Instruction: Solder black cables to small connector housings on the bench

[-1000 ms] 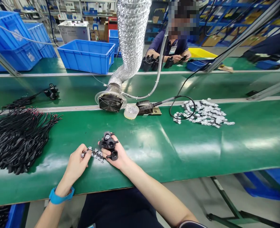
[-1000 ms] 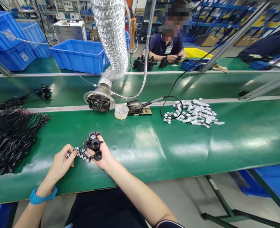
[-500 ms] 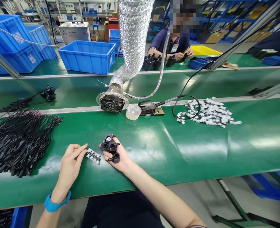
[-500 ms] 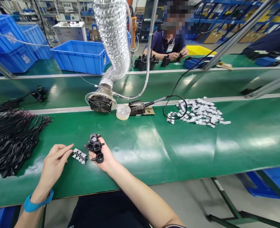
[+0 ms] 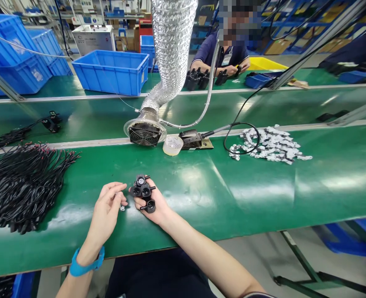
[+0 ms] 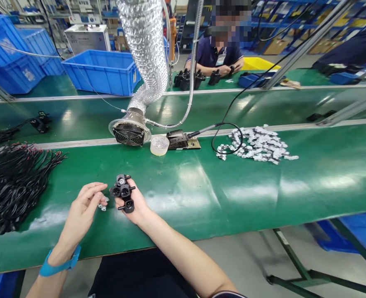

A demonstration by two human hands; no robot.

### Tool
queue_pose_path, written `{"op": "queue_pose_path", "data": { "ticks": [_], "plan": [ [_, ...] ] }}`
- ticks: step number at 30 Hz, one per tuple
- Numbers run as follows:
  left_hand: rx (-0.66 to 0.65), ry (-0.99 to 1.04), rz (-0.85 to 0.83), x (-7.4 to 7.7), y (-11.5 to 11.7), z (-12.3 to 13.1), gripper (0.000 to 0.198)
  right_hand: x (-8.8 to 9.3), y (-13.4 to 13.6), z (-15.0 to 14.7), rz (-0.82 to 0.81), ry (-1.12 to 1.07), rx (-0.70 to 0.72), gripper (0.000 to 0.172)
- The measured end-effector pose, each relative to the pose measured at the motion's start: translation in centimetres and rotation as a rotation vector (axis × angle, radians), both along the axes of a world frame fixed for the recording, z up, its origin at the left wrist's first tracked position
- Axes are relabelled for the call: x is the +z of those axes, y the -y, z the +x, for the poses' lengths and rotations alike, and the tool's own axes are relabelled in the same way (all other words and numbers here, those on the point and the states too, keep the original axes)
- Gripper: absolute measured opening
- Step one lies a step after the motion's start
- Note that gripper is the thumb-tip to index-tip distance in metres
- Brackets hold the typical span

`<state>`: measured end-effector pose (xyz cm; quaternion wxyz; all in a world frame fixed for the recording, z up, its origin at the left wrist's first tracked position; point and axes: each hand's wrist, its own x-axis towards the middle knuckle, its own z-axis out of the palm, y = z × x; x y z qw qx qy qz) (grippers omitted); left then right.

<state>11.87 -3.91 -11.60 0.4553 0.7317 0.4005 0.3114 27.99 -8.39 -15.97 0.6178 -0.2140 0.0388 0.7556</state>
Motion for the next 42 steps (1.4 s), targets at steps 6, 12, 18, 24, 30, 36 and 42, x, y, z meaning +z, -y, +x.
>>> {"op": "queue_pose_path", "data": {
  "ticks": [6, 12, 18, 24, 30, 36, 42],
  "plan": [
    [0.054, -0.077, 0.345, -0.1, 1.6, 1.2, 0.04, 0.1, 0.1, 0.1, -0.013, 0.037, -0.032, 0.039],
    [0.013, -0.191, 0.856, -2.0, 2.1, 2.1, 0.043, -0.5, 0.2, -0.3, 0.031, 0.026, -0.041, 0.046],
    [0.016, -0.237, 0.964, -2.7, 1.7, 2.2, 0.064, -0.4, 0.3, -0.4, 0.051, -0.001, -0.015, 0.045],
    [-0.057, -0.264, 0.931, -2.8, 2.2, 1.8, 0.054, 0.4, 0.5, -0.4, -0.021, -0.022, -0.029, 0.051],
    [-0.092, -0.176, 0.958, -2.9, 2.2, 1.6, 0.052, 0.6, 0.5, -0.4, -0.079, -0.029, -0.031, 0.046],
    [-0.03, -0.11, 0.806, -2.0, 2.0, 1.9, 0.041, -0.2, 0.2, -0.4, -0.027, -0.028, -0.048, 0.041],
    [-0.022, -0.073, 0.729, -1.5, 2.0, 1.9, 0.038, -0.3, 0.3, -0.4, 0.026, -0.012, -0.051, 0.041]
  ]
}}
